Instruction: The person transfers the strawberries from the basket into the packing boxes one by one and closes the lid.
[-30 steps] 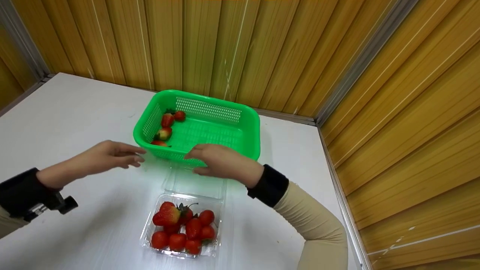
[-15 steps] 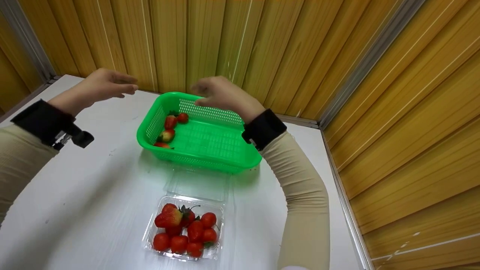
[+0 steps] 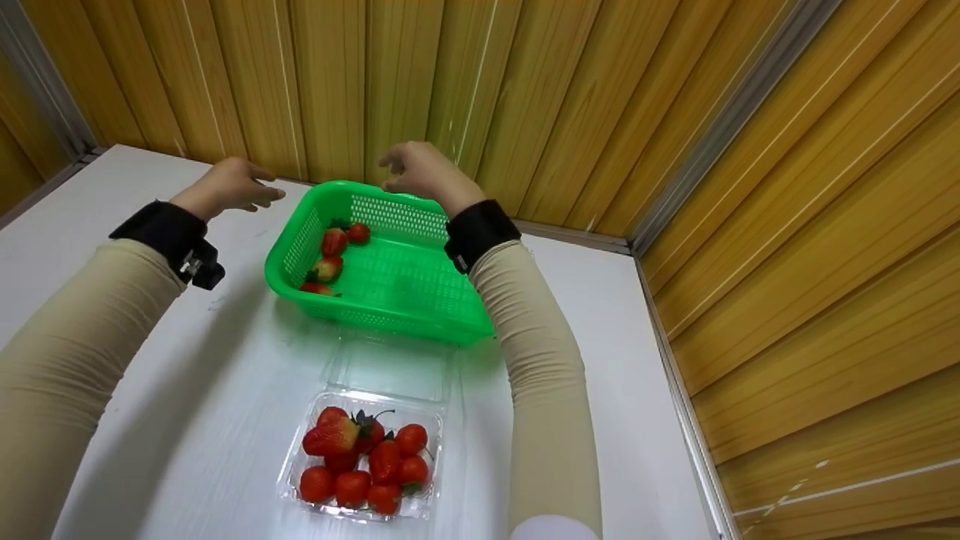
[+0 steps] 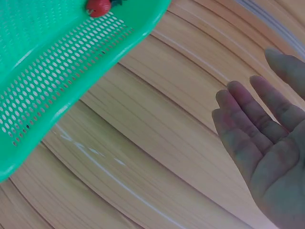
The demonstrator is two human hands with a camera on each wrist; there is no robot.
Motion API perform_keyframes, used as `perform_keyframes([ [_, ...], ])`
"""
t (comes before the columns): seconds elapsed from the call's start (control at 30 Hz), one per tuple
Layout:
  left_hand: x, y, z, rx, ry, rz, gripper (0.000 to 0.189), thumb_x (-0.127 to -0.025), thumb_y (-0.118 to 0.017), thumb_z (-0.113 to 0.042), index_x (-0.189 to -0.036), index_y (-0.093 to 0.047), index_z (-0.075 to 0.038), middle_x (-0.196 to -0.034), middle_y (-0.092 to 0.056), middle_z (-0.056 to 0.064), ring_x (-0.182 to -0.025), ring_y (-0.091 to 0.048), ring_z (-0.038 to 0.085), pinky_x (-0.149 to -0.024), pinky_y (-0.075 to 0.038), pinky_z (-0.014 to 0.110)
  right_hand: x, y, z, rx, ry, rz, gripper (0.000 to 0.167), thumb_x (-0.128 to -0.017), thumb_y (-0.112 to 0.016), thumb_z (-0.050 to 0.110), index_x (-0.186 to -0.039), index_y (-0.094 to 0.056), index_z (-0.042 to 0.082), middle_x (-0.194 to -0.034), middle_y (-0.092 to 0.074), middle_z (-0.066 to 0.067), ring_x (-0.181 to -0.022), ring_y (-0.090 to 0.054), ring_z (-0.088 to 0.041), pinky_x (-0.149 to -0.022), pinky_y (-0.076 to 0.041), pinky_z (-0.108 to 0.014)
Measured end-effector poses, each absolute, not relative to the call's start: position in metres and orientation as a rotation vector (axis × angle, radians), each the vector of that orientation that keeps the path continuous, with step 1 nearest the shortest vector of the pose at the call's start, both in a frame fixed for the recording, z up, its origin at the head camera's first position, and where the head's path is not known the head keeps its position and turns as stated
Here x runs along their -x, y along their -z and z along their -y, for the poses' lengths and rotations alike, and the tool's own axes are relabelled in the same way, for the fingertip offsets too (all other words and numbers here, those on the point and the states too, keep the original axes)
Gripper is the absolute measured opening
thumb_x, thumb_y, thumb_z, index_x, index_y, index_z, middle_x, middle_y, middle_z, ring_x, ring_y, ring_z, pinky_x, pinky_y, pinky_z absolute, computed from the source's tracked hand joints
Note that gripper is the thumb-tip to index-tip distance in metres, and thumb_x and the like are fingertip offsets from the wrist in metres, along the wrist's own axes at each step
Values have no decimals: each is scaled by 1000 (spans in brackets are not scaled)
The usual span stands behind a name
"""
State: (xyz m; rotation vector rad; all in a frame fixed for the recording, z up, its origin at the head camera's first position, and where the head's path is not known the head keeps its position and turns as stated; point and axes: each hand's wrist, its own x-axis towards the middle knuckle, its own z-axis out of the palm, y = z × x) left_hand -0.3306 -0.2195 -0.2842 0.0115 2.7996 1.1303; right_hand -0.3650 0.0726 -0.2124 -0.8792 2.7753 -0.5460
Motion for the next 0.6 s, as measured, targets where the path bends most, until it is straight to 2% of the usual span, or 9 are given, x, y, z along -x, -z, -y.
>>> perform_keyframes([
  [0.1,335,304,212,14,-1012,-2862,51,-100,-62,-16,-139,-52,15,-131,-63,33,-106,-68,39,-96,-59,45,374,228,-71,863,564,-2776,46,-100,-64,16,-143,-56,0,-139,-63,-23,-131,-58,-35,-114,-47,-46],
  [0.23,338,327,203,19,-957,-2877,49,-98,-66,-13,-136,-54,17,-126,-67,33,-100,-70,36,-88,-61,40,383,249,-67,861,573,-2742,48,-101,-63,15,-144,-54,-2,-139,-61,-27,-132,-58,-37,-115,-47,-47],
  [0.33,341,339,199,53,-993,-2892,39,-97,-69,-10,-125,-62,17,-115,-72,31,-86,-72,29,-72,-59,29,389,258,-61,861,582,-2728,47,-101,-63,15,-144,-55,-2,-140,-61,-27,-132,-58,-37,-115,-47,-46],
  [0.47,347,346,195,108,-1020,-2929,26,-94,-71,-8,-105,-71,15,-105,-74,27,-65,-63,15,-57,-48,18,394,265,-53,847,608,-2753,45,-99,-64,15,-141,-59,-1,-137,-64,-25,-129,-60,-35,-112,-49,-42],
  [0.6,350,348,194,94,-1001,-2902,26,-92,-70,-5,-105,-70,17,-103,-72,27,-64,-59,14,-53,-48,16,396,279,-45,838,544,-2750,44,-99,-63,13,-140,-59,-2,-140,-62,-26,-131,-60,-36,-113,-49,-43],
])
